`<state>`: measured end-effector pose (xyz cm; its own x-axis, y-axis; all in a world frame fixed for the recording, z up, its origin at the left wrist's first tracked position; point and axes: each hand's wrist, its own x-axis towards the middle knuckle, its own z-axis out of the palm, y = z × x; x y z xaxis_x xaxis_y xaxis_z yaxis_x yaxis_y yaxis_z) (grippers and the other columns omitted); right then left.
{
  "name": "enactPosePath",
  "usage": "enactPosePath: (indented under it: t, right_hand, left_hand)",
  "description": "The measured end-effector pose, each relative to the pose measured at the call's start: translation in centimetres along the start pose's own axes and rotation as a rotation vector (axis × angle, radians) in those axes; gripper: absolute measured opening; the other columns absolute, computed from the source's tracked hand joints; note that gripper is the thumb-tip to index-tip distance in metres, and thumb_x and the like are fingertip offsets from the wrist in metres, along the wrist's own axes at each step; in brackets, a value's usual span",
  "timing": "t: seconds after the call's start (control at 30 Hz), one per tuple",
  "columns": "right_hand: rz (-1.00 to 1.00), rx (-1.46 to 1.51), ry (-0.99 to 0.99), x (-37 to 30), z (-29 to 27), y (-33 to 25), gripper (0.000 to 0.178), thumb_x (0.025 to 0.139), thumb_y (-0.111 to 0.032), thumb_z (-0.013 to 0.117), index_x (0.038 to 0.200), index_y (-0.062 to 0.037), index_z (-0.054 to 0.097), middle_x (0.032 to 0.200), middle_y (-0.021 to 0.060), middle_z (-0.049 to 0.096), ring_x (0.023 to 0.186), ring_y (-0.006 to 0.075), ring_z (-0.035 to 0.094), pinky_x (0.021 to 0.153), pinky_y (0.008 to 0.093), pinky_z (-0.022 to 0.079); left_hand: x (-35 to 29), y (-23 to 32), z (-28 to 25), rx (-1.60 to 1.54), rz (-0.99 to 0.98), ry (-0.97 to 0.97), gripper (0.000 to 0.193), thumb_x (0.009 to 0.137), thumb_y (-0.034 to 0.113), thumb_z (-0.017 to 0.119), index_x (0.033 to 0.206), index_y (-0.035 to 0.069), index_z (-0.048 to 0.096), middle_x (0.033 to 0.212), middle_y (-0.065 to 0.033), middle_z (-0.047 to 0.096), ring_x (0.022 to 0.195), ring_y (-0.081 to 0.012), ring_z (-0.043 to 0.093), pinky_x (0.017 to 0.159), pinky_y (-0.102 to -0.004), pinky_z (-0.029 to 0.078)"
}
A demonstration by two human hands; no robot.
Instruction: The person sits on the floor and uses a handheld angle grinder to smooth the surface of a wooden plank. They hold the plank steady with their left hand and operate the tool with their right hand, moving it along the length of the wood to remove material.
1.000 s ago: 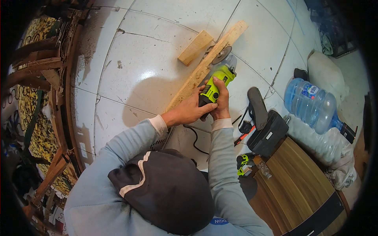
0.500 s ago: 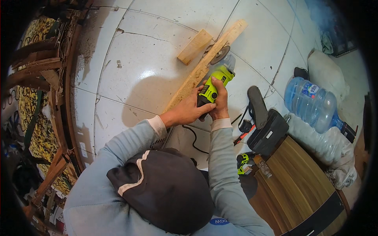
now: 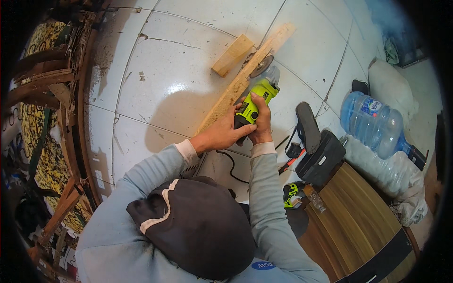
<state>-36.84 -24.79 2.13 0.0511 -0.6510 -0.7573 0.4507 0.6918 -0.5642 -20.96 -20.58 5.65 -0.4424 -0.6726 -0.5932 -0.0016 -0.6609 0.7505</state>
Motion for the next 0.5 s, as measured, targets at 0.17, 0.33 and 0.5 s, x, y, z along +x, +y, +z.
enactPosePath:
  t: [0.17, 0.33, 0.5]
  right_hand:
    - [-0.001, 0.010, -0.004, -0.1, 0.4, 0.1, 0.033, 0.093, -0.030, 0.073, 0.108, -0.0034, 0.061, 0.090, 0.0091, 0.068, 0.074, 0.0208, 0.071, 0.067, 0.0372, 0.063]
    - [-0.016, 0.009, 0.020, -0.4, 0.5, 0.1, 0.031, 0.094, -0.028, 0.073, 0.108, -0.0024, 0.062, 0.088, 0.0094, 0.068, 0.073, 0.0209, 0.071, 0.067, 0.0352, 0.061]
    - [-0.003, 0.001, 0.010, -0.2, 0.5, 0.4, 0.034, 0.093, -0.031, 0.074, 0.108, -0.0031, 0.061, 0.089, 0.0094, 0.068, 0.074, 0.0211, 0.071, 0.068, 0.0366, 0.062]
  left_hand:
    - [0.0, -0.5, 0.0, -0.026, 0.002, 0.005, 0.098, 0.100, 0.043, 0.071, 0.164, -0.004, 0.015, 0.115, -0.0161, 0.066, 0.075, -0.0149, 0.070, 0.058, -0.0276, 0.053]
    - [-0.4, 0.5, -0.2, -0.045, 0.002, -0.020, 0.099, 0.099, 0.044, 0.072, 0.161, -0.009, 0.016, 0.118, -0.0197, 0.066, 0.086, -0.0183, 0.070, 0.073, -0.0320, 0.057]
    - [0.2, -1.4, -0.1, -0.020, 0.055, 0.011, 0.100, 0.098, 0.046, 0.073, 0.163, -0.007, 0.016, 0.131, -0.0226, 0.060, 0.094, -0.0203, 0.069, 0.078, -0.0336, 0.057]
